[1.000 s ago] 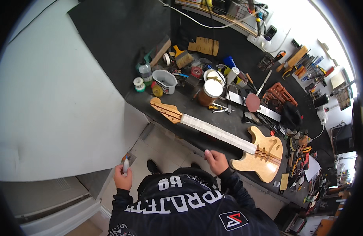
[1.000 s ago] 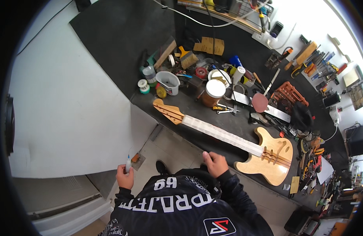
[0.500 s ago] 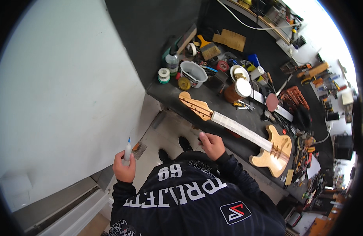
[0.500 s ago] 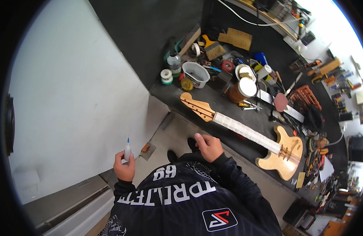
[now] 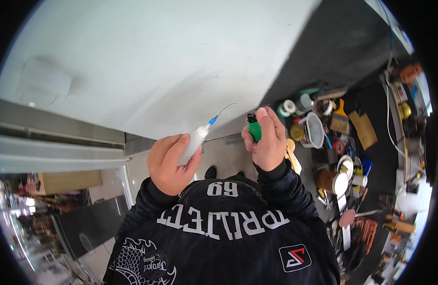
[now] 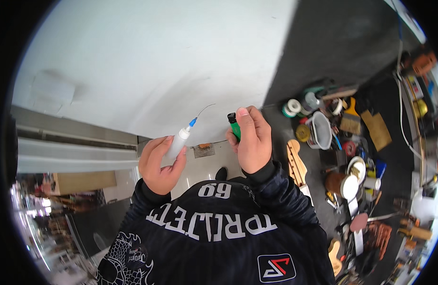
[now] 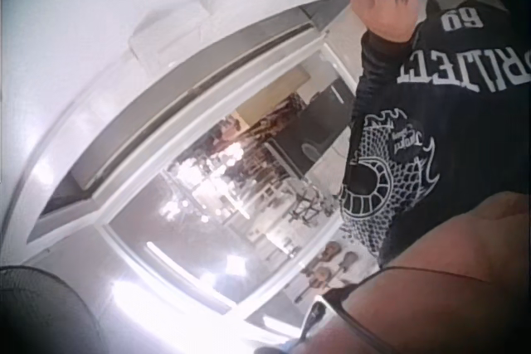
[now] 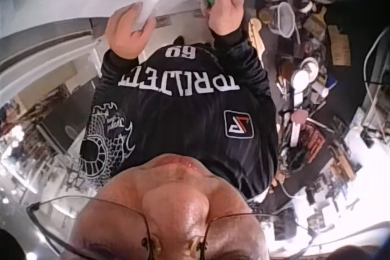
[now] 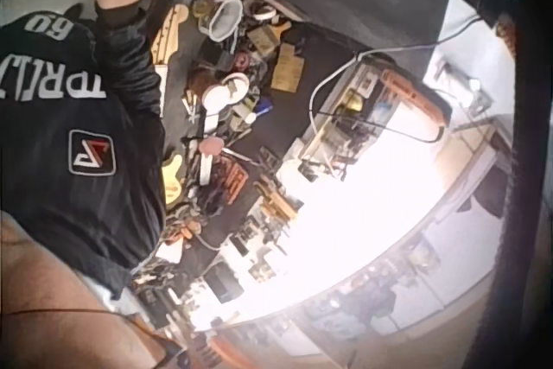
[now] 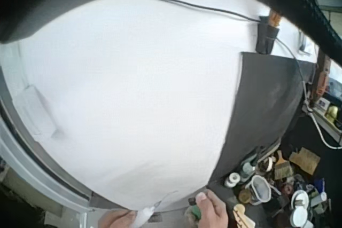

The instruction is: The person sands the neck pocket of a guitar body with sandpaper, then applies glue from a bottle into the joint between the neck and body. The person holds the guitar body and neck together to align the joint.

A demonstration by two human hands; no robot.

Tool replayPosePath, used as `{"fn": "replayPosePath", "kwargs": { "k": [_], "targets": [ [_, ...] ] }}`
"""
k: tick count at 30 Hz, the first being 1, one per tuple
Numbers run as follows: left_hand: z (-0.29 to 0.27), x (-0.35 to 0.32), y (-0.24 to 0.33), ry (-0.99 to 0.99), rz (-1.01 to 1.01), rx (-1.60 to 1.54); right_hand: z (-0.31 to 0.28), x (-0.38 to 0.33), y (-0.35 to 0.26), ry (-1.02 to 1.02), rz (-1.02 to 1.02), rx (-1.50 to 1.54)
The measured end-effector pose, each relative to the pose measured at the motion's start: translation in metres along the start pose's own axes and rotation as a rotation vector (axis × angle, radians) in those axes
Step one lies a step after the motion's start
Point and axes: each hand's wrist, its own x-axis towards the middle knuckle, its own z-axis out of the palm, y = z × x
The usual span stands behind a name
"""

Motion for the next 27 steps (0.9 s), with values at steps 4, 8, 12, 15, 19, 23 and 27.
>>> {"fn": "replayPosePath", "kwargs": {
  "k": [4, 8, 12, 15, 19, 23, 27],
  "targets": [
    [-0.02, 0.0, 0.004, 0.049, -0.018, 0.049, 0.027, 0.003, -0.007, -0.104, -0.005, -0.032],
    [-0.033, 0.001, 0.006, 0.062, -0.021, 0.085, 0.046, 0.002, -0.009, -0.134, -0.042, -0.015],
    [-0.041, 0.002, 0.009, 0.076, -0.024, 0.103, 0.059, 0.0, -0.015, -0.144, 0.0, 0.002],
    [-0.046, 0.002, 0.009, 0.084, -0.014, 0.123, 0.065, -0.002, -0.013, -0.16, -0.015, 0.024],
    [-0.051, -0.001, 0.009, 0.085, -0.027, 0.128, 0.07, -0.003, -0.013, -0.162, -0.003, 0.043],
    [-0.053, -0.002, 0.009, 0.08, -0.037, 0.135, 0.071, -0.003, -0.012, -0.174, 0.003, 0.046],
    [-0.053, -0.001, 0.009, 0.079, -0.027, 0.141, 0.073, -0.002, -0.007, -0.15, 0.008, 0.065]
  ]
}}
